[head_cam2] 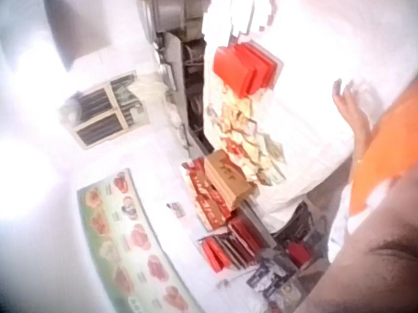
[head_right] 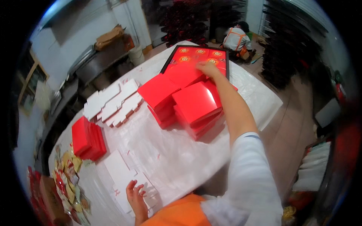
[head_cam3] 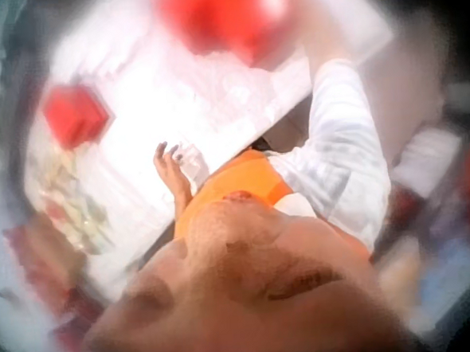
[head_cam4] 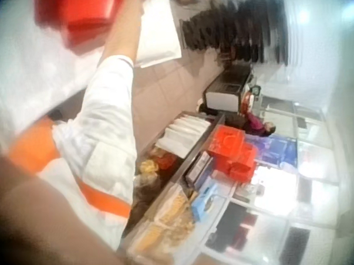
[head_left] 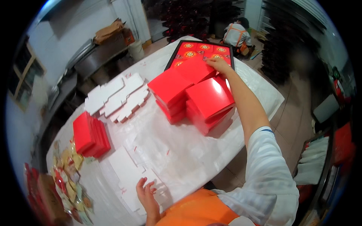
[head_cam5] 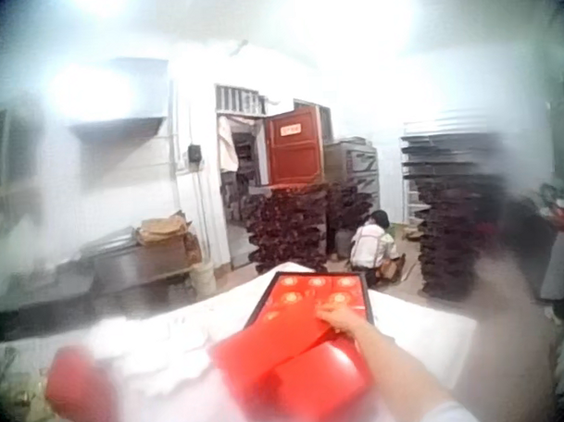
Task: The person assembles small red boxes from flat white cardboard pieces. They fold the cardboard along pre-scored lines, insert small yellow packets into the formed boxes, and stack the finished units on the table.
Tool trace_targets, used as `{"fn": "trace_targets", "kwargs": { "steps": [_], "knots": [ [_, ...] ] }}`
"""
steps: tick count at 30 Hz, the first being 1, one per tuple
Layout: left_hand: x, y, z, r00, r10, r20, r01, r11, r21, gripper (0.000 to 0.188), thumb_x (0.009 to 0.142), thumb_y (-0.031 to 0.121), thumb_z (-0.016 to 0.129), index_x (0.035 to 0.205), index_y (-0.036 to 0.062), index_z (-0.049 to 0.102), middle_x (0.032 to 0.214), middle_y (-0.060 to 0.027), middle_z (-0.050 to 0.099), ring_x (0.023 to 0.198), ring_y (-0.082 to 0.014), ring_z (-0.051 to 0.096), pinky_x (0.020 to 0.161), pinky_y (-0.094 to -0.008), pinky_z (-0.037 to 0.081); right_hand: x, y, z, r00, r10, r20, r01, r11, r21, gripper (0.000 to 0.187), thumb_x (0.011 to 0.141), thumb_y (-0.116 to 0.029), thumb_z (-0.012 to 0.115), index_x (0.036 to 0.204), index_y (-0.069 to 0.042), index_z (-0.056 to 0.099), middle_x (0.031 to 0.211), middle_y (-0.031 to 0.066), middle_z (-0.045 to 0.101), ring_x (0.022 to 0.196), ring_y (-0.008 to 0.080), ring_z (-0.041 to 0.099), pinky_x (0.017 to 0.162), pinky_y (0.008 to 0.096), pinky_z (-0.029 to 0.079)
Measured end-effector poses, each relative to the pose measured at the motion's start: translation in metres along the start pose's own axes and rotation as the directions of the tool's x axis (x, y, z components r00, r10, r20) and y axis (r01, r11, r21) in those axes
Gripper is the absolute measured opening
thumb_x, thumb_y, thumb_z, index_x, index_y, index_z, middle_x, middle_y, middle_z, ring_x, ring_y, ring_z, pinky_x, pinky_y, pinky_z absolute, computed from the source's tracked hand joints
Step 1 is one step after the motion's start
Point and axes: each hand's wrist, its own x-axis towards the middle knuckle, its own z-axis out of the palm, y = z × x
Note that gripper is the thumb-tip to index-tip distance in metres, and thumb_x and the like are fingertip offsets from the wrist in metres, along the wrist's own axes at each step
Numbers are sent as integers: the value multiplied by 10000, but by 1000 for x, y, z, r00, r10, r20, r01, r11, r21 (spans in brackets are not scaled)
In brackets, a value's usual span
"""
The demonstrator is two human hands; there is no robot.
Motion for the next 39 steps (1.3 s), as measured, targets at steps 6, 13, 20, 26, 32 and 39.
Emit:
{"fn": "trace_targets", "kwargs": {
  "steps": [6, 13, 20, 26, 32, 39],
  "knots": [
    [-7, -16, -27, 999, 20, -32, -19, 1000, 16, 212, 1019, 129, 548, 1178, 4, 612, 1097, -64, 670, 908, -127, 630, 779, -263, 499, -41, -63, -17, 926, -250, -284, 251, 967, -33, 373, 949, -340, 657, 1224, -89, 677, 1098, 80, 713, 971, 173, 675, 836, 312, 544],
    [-55, -54, -83, 934, 288, -212, -205, 916, 344, 159, 965, 40, 564, 1079, -36, 645, 1001, -104, 663, 874, -158, 634, 770, -275, 502, -281, -116, 35, 807, -582, 94, 567, 810, 147, 161, 961, -150, 657, 1083, -46, 654, 972, 44, 648, 907, 120, 606, 816, 256, 487],
    [5, -72, -140, 747, 620, -238, -227, 575, 786, 377, 901, 58, 631, 1261, -42, 581, 1136, -168, 591, 1014, -284, 600, 880, -362, 493, -374, -92, 273, 726, -290, 623, 344, 938, 35, 395, 896, -59, 660, 1283, -9, 599, 1096, 148, 646, 957, 240, 646, 818, 351, 533],
    [26, -81, -153, 869, 411, -276, -205, 806, 556, 430, 896, 60, 642, 1306, -41, 562, 1156, -180, 592, 1011, -301, 601, 902, -383, 497, -387, -73, 319, 763, -192, 617, 320, 942, -103, 497, 867, -60, 660, 1343, 23, 544, 1121, 179, 589, 1005, 302, 597, 892, 383, 505],
    [26, -74, -157, 892, 360, -274, -215, 870, 445, 383, 904, 43, 623, 1275, -41, 582, 1133, -177, 601, 990, -286, 610, 882, -376, 506, -384, -56, 328, 864, -235, 446, 343, 922, -178, 433, 885, -44, 624, 1313, 11, 589, 1150, 146, 607, 961, 234, 623, 863, 334, 516],
    [29, -69, -157, 872, 336, -357, -213, 915, 342, 358, 907, 34, 624, 1256, -42, 598, 1086, -127, 634, 890, -193, 619, 801, -307, 522, -385, -60, 325, 853, -219, 473, 347, 916, -202, 410, 911, -46, 601, 1317, 7, 588, 1205, 175, 636, 1042, 250, 644, 904, 345, 522]
  ]
}}
